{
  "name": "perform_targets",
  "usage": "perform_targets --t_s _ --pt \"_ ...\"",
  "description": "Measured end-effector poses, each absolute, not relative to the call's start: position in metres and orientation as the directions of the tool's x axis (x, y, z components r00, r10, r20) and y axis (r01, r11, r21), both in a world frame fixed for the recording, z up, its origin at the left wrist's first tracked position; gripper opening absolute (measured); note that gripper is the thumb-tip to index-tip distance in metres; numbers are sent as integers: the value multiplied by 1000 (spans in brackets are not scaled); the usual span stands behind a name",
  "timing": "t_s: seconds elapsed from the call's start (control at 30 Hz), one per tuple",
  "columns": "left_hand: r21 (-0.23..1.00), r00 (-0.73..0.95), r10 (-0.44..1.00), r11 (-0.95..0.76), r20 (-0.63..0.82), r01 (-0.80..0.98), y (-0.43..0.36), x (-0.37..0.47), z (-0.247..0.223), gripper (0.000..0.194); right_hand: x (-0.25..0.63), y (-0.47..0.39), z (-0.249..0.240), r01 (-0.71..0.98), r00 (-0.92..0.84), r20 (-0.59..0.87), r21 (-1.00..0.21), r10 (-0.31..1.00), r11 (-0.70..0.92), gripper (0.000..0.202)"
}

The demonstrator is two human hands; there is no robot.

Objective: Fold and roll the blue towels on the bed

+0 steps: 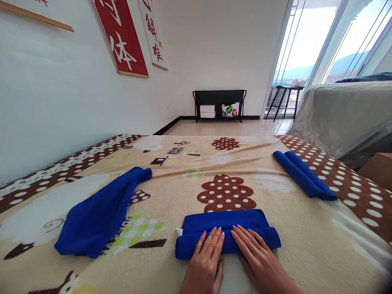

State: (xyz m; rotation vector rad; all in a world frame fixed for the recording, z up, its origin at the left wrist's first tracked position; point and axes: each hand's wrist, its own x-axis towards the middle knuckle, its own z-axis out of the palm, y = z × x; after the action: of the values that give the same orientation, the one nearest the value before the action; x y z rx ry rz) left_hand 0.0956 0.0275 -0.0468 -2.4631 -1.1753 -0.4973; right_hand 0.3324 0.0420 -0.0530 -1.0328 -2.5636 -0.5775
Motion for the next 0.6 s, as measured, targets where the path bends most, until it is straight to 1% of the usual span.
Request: perform_targets --t_s 0.2,0.3,0.4,0.5,0.6 --pt "-193 596 660 -581 456 791 28 100 -41 70 327 41 -52 713 -690 441 278 574 644 65" --pt "-231 612 649 -577 452 783 28 91 -36 67 337 45 -51 712 -694 443 307 568 631 64" --pt "-293 634 608 -570 477 767 24 62 -33 59 370 48 -52 716 -692 443 321 570 620 61" --pt "-345 648 567 -556 509 757 18 30 -32 51 408 45 -57 716 -693 421 301 586 630 59" --pt "-318 620 602 -537 504 781 16 19 -32 52 424 44 -63 747 -656 419 239 628 621 60"
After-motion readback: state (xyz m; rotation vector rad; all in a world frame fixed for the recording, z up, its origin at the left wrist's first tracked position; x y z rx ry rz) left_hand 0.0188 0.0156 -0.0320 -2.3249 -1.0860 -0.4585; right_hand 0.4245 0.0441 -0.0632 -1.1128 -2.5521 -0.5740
